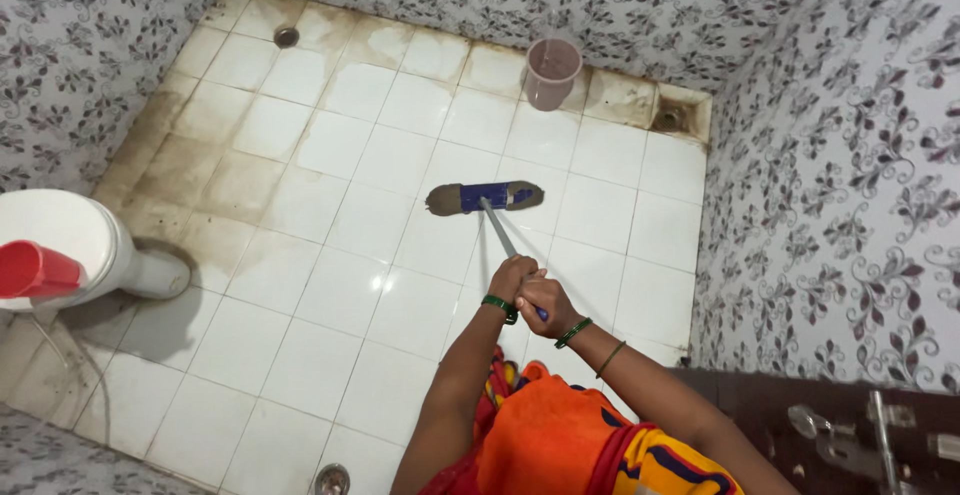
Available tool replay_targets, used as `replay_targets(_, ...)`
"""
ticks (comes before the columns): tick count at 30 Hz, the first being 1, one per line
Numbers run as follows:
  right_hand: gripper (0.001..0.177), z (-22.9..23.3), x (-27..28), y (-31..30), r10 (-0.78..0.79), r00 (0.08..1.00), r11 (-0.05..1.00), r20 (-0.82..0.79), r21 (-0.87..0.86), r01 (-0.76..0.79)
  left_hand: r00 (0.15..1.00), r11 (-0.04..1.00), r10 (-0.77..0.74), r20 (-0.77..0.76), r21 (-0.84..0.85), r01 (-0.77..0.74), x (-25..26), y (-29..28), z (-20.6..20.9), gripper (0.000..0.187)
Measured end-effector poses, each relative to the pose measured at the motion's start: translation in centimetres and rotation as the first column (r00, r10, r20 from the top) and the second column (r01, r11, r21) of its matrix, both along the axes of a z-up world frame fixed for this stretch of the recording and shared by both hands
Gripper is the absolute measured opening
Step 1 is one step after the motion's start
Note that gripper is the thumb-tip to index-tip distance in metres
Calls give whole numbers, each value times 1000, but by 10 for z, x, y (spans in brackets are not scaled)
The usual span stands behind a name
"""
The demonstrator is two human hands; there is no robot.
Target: The person mops a tiled floor in a bathroom by dipping a mop into a bucket of water and repeatedly scrubbing the tile surfaces and corners.
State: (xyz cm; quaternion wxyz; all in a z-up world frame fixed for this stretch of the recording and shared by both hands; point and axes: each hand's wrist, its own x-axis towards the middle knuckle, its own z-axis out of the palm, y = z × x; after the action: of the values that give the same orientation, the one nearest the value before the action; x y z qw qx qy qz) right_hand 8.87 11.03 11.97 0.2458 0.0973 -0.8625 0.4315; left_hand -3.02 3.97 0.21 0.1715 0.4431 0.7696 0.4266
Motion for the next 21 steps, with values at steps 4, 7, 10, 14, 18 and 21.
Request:
replay_targets(4,17,7,-30,38,27,999,1000,-39,-7,-27,999,997,48,3,64,-48,-28,43,7,34)
replay_targets(7,18,5,-54,67,19,1000,999,-11,-31,-20,999,988,43,-15,149,-40,-55,72,4,34)
replay_targets(10,22,-1,-83,93,-37,999,998,-14,-51,36,999,981,30,-17,191,-26,-86,101,-1,33)
replay_targets(14,26,1,-136,129,-134,991,989,-13,-71,133,999,978,-2,-44,207,11,-142,142,-4,32)
replay_targets(18,24,26,-212,188,-271,960,958,-69,-117,262,996,958,-29,-82,284,52,-219,210,10,26)
replay_targets(21,23,58,-279,247,-337,940,904,54,-258,340,998,921,5,-63,388,19,-274,270,26,23)
